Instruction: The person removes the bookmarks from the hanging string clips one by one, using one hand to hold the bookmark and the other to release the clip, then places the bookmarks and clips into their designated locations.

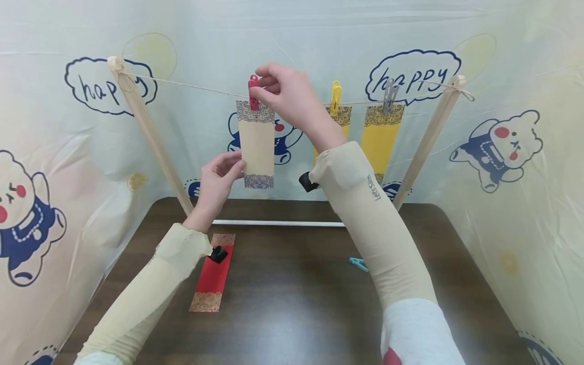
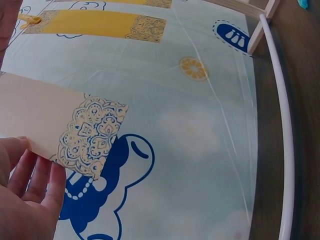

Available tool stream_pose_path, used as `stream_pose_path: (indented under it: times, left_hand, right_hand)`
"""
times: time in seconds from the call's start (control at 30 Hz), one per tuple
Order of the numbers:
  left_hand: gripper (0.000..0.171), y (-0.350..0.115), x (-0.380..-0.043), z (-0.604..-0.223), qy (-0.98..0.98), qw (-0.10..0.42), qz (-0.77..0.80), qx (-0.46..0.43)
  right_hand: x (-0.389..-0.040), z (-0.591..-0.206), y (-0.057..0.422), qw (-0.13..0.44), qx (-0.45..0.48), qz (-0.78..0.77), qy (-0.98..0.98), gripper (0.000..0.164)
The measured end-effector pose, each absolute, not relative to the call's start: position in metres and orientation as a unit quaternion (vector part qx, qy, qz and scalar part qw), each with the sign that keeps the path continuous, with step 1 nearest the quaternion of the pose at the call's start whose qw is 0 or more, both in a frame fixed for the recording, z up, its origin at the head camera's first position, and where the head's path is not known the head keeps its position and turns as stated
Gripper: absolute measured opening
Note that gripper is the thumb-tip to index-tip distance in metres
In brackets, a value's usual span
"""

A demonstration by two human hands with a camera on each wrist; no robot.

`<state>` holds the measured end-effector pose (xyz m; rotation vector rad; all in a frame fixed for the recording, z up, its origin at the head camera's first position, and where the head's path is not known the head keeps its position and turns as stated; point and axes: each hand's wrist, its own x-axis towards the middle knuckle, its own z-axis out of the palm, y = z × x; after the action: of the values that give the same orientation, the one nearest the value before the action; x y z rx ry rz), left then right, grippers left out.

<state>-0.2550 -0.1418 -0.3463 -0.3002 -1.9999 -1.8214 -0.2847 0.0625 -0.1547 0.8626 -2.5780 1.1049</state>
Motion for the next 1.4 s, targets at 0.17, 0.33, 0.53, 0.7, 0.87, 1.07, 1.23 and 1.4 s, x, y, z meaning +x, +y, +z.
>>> stream_pose_path:
  times: [0.17, 0.33, 0.53, 0.7, 0.87, 1.07, 1.23, 1.4]
  left_hand:
    - [0.026, -0.1422, -0.2532, -0.3465, -0.723, 0.2, -0.654, -0.098]
    - [0.026, -0.1433, -0.2513, -0.3465, -0.715, 0.194, -0.665, -0.096]
    - [0.026, -0.1436, -0.2513, -0.3441, -0.709, 0.196, -0.669, -0.107]
    - [0.026, -0.1445, -0.2522, -0.3449, -0.706, 0.2, -0.671, -0.107]
    - [0.026, -0.1444, -0.2525, -0.3473, -0.702, 0.199, -0.675, -0.11]
    - [0.026, -0.1434, -0.2518, -0.3472, -0.7, 0.205, -0.674, -0.117]
    - [0.027, -0.1432, -0.2521, -0.3474, -0.7, 0.207, -0.673, -0.121]
    - [0.026, -0.1426, -0.2523, -0.3469, -0.701, 0.208, -0.671, -0.125]
  right_hand:
    - [-0.2857, -0.1538, 0.0592, 0.087, 0.289, 0.393, -0.868, 0.046]
    - [-0.2848, -0.1525, 0.0567, 0.079, 0.299, 0.407, -0.859, 0.041]
    - [-0.2836, -0.1481, 0.0569, 0.068, 0.309, 0.435, -0.843, 0.034]
    - [-0.2839, -0.1476, 0.0588, 0.053, 0.323, 0.458, -0.827, 0.032]
    - [-0.2849, -0.1492, 0.0612, 0.048, 0.335, 0.469, -0.816, 0.028]
    - [-0.2866, -0.1515, 0.0627, 0.079, 0.349, 0.463, -0.811, 0.021]
    - [-0.2872, -0.1535, 0.0644, 0.126, 0.359, 0.44, -0.813, 0.016]
    - [-0.2881, -0.1548, 0.0658, 0.157, 0.355, 0.442, -0.809, 0.014]
